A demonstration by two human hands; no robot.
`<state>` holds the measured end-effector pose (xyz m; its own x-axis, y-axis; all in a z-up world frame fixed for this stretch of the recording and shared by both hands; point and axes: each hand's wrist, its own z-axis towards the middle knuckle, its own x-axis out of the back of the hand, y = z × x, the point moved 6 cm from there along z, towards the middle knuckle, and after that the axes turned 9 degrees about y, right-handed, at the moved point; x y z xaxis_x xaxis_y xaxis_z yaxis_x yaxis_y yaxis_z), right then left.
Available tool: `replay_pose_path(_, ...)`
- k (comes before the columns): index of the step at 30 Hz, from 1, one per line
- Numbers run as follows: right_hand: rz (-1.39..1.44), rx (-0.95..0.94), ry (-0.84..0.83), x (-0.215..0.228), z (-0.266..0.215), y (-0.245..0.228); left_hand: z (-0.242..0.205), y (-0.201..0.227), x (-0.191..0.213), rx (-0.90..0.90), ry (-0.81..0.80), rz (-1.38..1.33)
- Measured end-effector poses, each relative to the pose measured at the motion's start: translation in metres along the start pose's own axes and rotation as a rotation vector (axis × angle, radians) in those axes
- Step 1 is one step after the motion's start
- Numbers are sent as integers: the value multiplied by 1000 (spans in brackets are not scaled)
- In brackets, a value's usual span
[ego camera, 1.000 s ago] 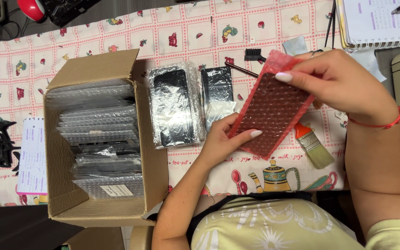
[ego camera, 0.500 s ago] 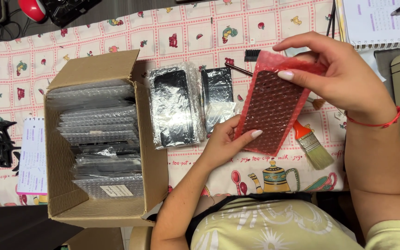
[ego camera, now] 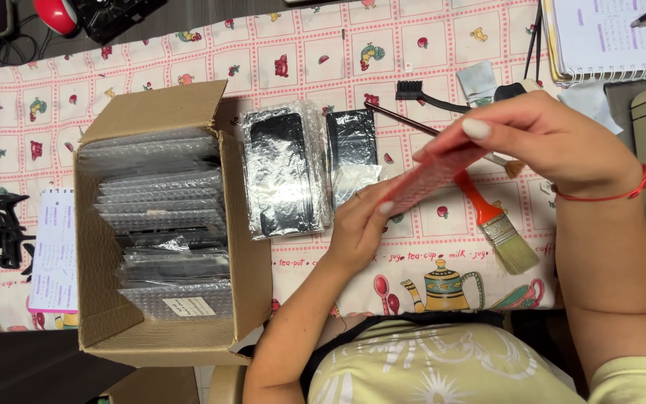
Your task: The person is unpacking mobile phone screens from bubble wrap, cleaning them with a brush, and then placing them into protective sleeves.
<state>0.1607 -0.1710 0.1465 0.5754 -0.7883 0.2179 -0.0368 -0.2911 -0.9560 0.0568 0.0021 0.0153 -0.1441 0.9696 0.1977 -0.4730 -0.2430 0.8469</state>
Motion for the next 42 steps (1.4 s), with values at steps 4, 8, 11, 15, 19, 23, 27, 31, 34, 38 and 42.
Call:
replay_pose_path(4,33,240,-219,5,-4,-2,-2,22,1,-412,89,80)
replay_pose_path(8,-100,353,-363,0,-6,-7,0,31,6,-518,147,142)
replay_pose_path(11,-186,435,-498,-11,-10,-12,1,32,8,-544,147,90)
replay_pose_path(15,-255,453,-583,-25,-14,-15,-4,19,9,-412,142,35)
replay_pose_path(19,-437,416,-351,-20,-10,-2,-14,-1,5,-261,153,167)
replay_pose_path(23,-632,530,-90,-26,-5,-8,-5,-9,1,-67,93,44)
replay_pose_path(27,-800,660,-70,-43,-7,-4,-6,-10,5,73,67,39)
replay_pose_path(31,-824,753,-132,-63,-17,-10,5,30,14,16,169,54)
replay_pose_path(34,-762,689,-160,-63,-21,-12,7,49,20,7,294,59)
replay_pose_path(38,-711,423,-240,-56,-21,-1,7,75,27,-84,390,43)
replay_pose_path(42,-567,421,-197,-59,-23,-11,-7,78,30,-103,407,109)
